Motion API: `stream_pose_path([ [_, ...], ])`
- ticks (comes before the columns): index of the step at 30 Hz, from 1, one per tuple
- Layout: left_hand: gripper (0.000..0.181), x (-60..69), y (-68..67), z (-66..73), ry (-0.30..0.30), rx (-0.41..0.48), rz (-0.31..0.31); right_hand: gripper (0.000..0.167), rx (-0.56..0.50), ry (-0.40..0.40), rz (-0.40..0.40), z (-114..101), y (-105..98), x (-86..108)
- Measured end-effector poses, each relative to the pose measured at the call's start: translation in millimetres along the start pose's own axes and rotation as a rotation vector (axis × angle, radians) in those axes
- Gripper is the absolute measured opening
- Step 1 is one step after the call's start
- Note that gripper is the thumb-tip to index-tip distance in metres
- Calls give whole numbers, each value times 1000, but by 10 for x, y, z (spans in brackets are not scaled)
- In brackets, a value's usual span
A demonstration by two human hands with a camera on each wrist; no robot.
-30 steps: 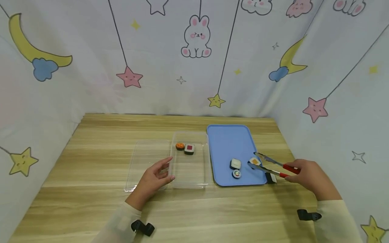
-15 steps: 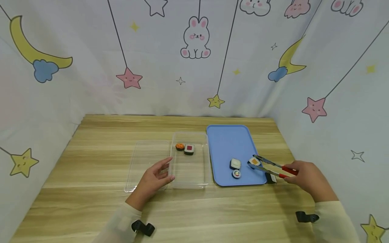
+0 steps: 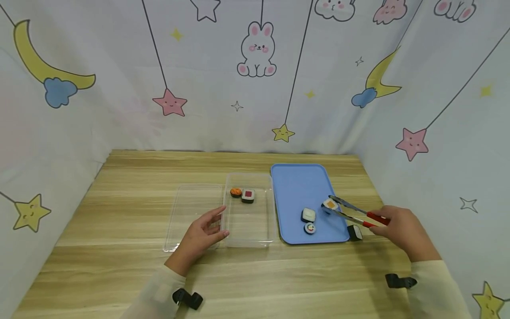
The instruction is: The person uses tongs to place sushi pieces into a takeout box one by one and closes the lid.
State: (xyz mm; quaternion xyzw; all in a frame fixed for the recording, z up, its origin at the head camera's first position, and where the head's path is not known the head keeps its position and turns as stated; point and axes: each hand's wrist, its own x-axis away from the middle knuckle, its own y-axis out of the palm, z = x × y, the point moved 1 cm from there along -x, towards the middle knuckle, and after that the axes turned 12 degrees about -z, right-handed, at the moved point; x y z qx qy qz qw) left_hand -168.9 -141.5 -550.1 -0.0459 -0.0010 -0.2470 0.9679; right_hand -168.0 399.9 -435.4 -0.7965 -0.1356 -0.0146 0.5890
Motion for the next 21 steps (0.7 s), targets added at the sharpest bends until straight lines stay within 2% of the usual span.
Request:
stream_pose_path([
  [5,77,-8,-5,-16,-2,8,-2,41,0,-64,53,-119,-101,-75],
  [10,77,-11,-9,-22,-5,4,-1,40,-14,-103,68,-284,-240,-190],
  [16,77,-14,-9,-23,2,2,1,39,-31,-181,57,-586,-350,-392],
  [21,76,-12,-4,-22,2,2,4,37,-37,-233,28,-909,-359,-600],
])
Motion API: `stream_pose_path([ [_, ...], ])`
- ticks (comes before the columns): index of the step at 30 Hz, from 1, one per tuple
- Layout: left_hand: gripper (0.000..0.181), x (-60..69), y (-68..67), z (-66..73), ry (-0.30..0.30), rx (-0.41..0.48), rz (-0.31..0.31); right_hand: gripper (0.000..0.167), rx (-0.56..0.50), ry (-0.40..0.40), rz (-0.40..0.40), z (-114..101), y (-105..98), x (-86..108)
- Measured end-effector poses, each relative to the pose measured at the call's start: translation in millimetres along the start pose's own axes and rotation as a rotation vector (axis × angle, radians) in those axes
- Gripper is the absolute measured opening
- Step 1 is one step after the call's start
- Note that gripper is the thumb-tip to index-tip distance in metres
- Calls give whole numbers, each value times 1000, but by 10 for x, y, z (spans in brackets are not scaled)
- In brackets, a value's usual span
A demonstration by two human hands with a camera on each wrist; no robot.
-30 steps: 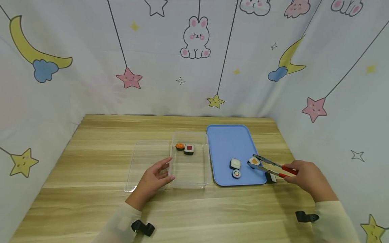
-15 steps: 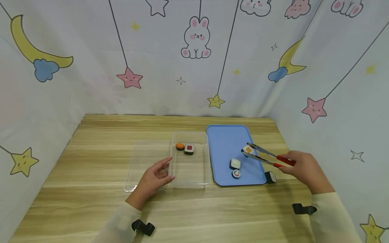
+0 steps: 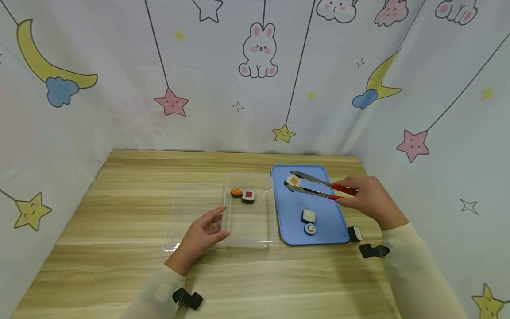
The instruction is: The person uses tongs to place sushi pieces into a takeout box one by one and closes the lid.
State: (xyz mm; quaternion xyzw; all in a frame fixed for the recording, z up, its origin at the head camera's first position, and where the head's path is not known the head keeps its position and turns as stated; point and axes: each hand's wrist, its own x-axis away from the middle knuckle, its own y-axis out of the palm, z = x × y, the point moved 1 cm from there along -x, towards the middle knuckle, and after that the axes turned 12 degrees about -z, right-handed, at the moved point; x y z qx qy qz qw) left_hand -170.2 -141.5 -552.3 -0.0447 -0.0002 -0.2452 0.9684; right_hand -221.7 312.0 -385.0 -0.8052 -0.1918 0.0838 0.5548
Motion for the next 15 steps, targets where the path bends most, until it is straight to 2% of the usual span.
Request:
stream_pose_path([
  [3,76,6,5,-2,-2,-8,-1,39,-5,-42,-38,-171,61,-174],
  [10,75,1,6,5,13,-14,4,37,67,-233,-85,-549,303,-589],
  [12,75,0,10,13,14,-16,3,36,77,-255,-117,-654,378,-691],
  [15,75,5,16,16,14,-14,4,37,81,-246,-176,-791,490,-814],
])
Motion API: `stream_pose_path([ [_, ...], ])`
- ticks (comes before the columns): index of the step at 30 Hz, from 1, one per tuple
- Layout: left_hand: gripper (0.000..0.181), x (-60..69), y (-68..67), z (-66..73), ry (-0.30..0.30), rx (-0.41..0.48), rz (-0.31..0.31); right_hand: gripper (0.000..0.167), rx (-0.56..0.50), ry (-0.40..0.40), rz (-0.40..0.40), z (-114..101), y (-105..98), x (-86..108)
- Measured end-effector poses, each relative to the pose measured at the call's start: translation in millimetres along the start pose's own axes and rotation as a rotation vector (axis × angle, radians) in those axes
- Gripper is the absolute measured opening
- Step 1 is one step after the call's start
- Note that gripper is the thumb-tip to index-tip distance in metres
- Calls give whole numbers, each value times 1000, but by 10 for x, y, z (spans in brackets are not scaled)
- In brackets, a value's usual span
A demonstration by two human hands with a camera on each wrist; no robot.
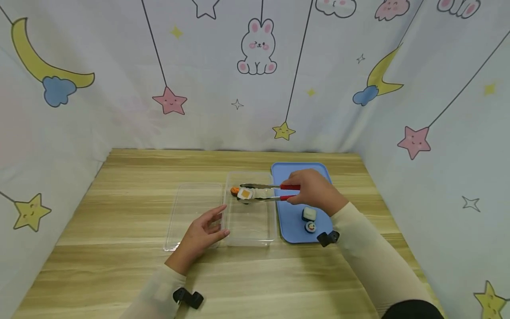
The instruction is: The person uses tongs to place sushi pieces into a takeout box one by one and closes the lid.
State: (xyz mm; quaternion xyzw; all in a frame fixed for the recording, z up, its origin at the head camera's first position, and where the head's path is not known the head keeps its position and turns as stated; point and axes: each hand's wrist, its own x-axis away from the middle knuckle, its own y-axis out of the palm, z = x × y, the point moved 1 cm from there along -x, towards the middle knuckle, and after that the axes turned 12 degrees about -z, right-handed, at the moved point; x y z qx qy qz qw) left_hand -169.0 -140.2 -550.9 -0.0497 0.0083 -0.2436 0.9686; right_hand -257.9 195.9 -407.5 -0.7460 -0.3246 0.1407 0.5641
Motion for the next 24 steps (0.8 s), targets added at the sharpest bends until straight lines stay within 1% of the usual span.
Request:
stream_pose_path([
  [3,75,-4,2,-4,2,3,0,36,33,13,-47,-84,58,-134],
  [8,75,-2,-1,2,0,7,-4,35,90,29,-103,-163,136,-289],
  [13,74,13,-17,17,1,-4,-2,33,154,25,-116,-228,193,-384],
  [18,73,13,-21,13,4,-6,1,31,211,2,-124,-272,228,-450],
  [22,74,10,-12,12,11,-7,4,31,215,-1,-136,-280,246,-474],
  [24,74,7,-8,12,12,-5,3,32,199,5,-138,-277,251,-473],
])
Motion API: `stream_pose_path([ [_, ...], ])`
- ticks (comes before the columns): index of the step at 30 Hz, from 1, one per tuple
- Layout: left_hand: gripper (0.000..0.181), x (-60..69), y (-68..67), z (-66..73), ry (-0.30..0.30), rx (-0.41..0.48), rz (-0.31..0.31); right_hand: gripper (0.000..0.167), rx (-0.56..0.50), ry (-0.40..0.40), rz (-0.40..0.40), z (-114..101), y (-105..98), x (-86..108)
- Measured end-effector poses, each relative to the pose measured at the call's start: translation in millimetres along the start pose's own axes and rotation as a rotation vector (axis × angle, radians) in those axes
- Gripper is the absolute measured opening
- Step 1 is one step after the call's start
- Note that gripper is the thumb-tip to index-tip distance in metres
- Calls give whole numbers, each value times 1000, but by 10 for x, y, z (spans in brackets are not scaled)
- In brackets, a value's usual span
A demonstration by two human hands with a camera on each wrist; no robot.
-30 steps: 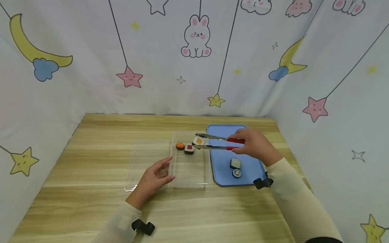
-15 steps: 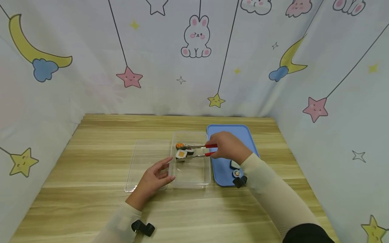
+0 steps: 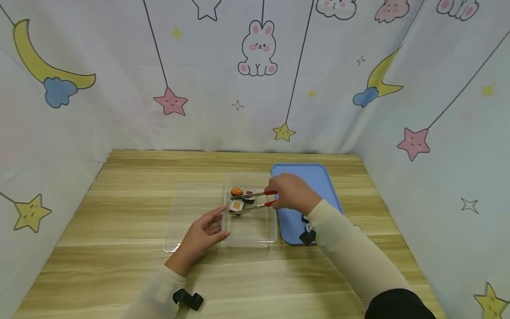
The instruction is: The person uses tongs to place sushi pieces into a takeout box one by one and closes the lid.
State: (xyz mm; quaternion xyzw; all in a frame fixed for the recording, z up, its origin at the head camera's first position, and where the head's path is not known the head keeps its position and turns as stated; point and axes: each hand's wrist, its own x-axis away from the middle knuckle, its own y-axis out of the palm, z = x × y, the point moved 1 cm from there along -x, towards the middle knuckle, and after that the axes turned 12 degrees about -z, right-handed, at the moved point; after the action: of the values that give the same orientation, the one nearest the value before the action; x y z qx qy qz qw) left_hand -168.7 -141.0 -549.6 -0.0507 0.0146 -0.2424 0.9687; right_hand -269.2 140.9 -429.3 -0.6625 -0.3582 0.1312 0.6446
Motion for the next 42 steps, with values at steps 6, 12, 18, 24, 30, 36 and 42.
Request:
stream_pose_path([
  [6,75,-8,10,-5,-2,15,-7,36,-42,18,39,74,-2,89],
  [12,74,-10,2,-11,2,0,-10,40,-116,14,138,243,-9,347],
  [18,75,-21,5,-5,-4,0,-7,47,-216,61,288,515,79,817],
  [24,75,-27,2,-3,-26,4,-9,46,-276,207,353,810,404,1371],
  [30,74,-17,5,2,-36,4,-9,43,-306,311,295,1003,707,1792],
  [36,74,-13,5,-8,-32,5,-4,41,-303,330,278,1086,858,2004],
  [42,75,-17,2,-26,-23,-3,1,39,-318,323,280,1099,896,2051],
])
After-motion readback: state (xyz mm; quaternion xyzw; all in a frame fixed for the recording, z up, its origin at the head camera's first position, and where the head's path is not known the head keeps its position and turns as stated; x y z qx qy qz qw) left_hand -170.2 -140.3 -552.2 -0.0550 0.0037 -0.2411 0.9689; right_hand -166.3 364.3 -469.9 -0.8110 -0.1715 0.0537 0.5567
